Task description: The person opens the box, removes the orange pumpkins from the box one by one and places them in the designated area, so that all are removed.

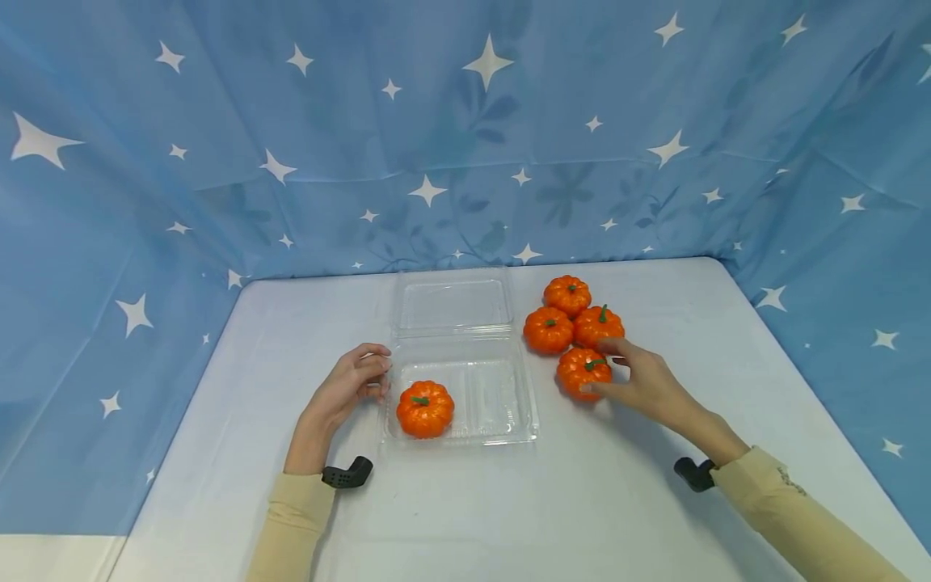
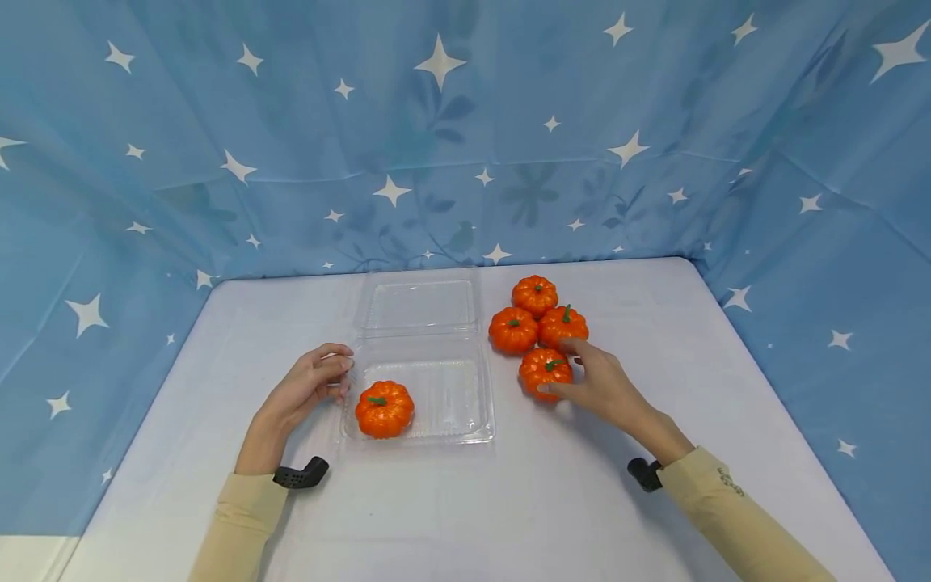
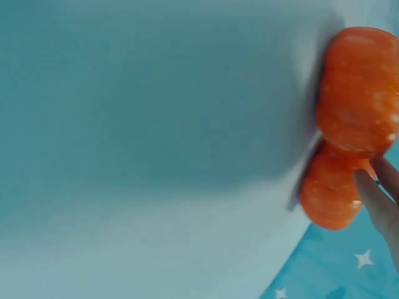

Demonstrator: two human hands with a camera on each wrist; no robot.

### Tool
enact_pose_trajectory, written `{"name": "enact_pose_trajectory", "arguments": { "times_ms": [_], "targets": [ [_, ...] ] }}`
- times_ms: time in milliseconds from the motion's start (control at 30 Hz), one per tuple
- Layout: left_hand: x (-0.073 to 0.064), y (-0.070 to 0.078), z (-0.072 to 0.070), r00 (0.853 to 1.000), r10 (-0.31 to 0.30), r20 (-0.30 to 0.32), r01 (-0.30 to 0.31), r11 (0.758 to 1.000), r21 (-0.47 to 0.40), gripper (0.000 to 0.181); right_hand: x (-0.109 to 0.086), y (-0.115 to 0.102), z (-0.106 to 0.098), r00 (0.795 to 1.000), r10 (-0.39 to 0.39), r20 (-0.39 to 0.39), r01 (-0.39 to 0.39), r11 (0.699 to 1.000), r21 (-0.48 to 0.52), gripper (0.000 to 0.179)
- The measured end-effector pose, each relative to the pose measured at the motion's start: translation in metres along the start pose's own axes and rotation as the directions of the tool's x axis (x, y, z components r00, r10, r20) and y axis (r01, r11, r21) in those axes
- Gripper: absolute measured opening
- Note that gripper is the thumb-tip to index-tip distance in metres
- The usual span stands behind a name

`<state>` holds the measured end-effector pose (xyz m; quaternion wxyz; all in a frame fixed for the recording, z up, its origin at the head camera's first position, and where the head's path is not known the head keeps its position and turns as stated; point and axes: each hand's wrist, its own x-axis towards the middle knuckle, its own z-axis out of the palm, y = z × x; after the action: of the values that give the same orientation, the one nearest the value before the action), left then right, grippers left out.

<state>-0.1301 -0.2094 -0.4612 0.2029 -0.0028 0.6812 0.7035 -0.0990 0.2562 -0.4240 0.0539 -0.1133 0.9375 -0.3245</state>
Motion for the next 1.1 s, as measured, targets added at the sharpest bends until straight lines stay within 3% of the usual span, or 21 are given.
{"name": "enact_pose_trajectory", "arguments": {
  "times_ms": [333,1100],
  "targets": [
    [0.0,-0.001,-0.002,1.0,0.005,-0.011,-0.005,1.0,0.008,0.041,0.009,-0.027,-0.004,0.989,-0.14,-0.048,0.138,0.99,-0.036,0.065],
    [0.003,-0.003,0.0,1.0,0.009,-0.01,-0.009,1.0,-0.002,0.042,0.044,-0.077,0.017,0.944,-0.305,0.129,0.296,0.952,0.081,0.068]
  ]
}}
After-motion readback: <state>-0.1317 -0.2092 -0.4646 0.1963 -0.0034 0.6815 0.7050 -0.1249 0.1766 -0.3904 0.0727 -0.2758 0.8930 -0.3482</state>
